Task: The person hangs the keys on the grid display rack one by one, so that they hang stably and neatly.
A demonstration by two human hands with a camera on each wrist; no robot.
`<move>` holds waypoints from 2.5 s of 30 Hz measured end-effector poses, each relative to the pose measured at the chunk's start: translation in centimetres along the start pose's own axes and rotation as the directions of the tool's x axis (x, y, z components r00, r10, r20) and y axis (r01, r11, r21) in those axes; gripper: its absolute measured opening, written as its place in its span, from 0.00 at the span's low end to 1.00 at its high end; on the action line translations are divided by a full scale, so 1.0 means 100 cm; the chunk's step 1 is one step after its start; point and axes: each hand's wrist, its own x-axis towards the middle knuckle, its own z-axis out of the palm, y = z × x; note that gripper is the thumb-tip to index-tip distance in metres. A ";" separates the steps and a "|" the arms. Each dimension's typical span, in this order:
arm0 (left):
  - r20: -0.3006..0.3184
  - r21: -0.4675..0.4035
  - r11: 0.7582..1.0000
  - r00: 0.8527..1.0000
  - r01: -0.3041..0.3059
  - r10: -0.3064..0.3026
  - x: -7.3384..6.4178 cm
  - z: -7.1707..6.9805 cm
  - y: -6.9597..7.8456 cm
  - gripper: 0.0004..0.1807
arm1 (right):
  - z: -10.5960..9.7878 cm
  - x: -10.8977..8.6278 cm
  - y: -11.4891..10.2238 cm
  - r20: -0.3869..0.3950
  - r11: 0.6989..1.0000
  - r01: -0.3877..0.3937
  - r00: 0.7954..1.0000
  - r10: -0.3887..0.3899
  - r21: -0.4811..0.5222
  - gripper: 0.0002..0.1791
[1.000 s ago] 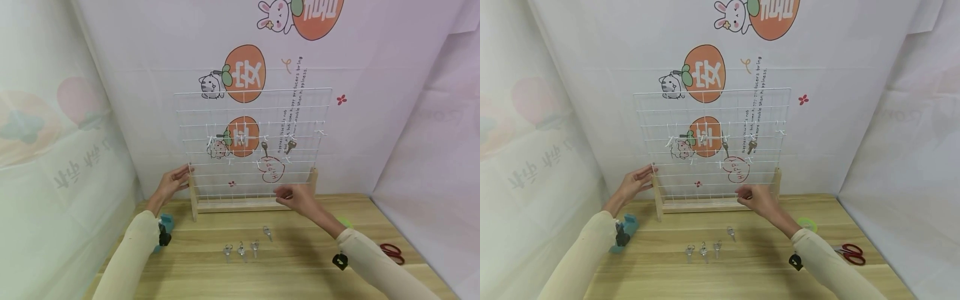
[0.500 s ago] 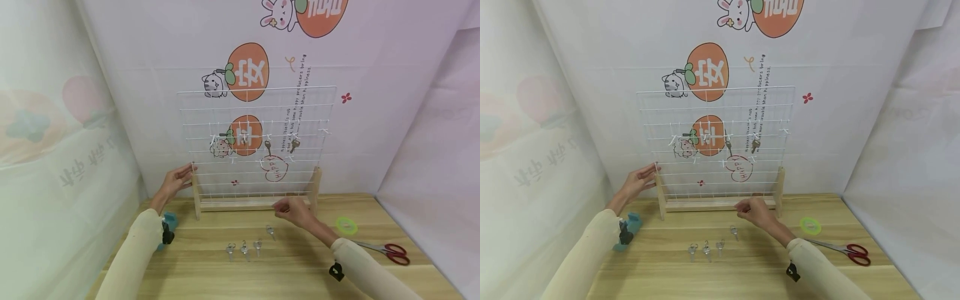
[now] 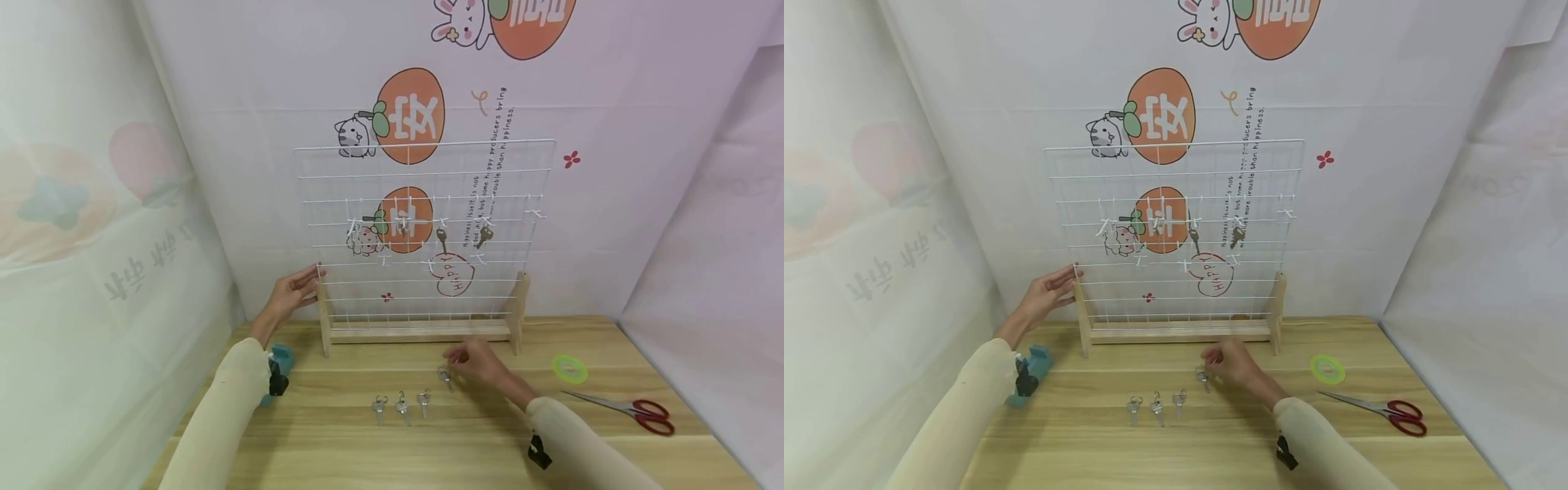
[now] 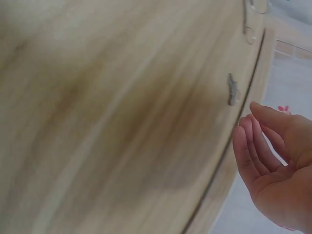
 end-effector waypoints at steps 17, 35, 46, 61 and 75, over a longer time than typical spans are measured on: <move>-0.009 -0.016 1.000 1.000 0.008 -0.008 0.002 0.000 -0.003 0.29 | 0.017 0.000 0.009 0.048 1.000 -0.007 0.999 0.007 0.012 0.06; 0.007 -0.012 1.000 1.000 -0.010 0.010 0.002 0.002 -0.001 0.29 | 0.006 -0.006 0.010 -0.008 0.997 -0.067 0.998 0.067 0.036 0.04; 0.003 -0.021 1.000 1.000 0.000 0.000 -0.001 0.001 0.000 0.29 | -0.016 -0.009 0.008 -0.050 1.000 -0.006 0.999 0.006 -0.001 0.02; 0.000 -0.006 1.000 1.000 0.011 -0.011 -0.001 0.002 0.000 0.29 | -0.065 -0.010 -0.004 -0.080 0.998 0.060 0.995 -0.062 -0.035 0.02; -0.004 0.004 1.000 1.000 0.014 -0.014 -0.002 0.000 0.000 0.29 | -0.121 -0.007 -0.028 -0.141 0.982 0.046 0.987 -0.072 -0.182 0.03</move>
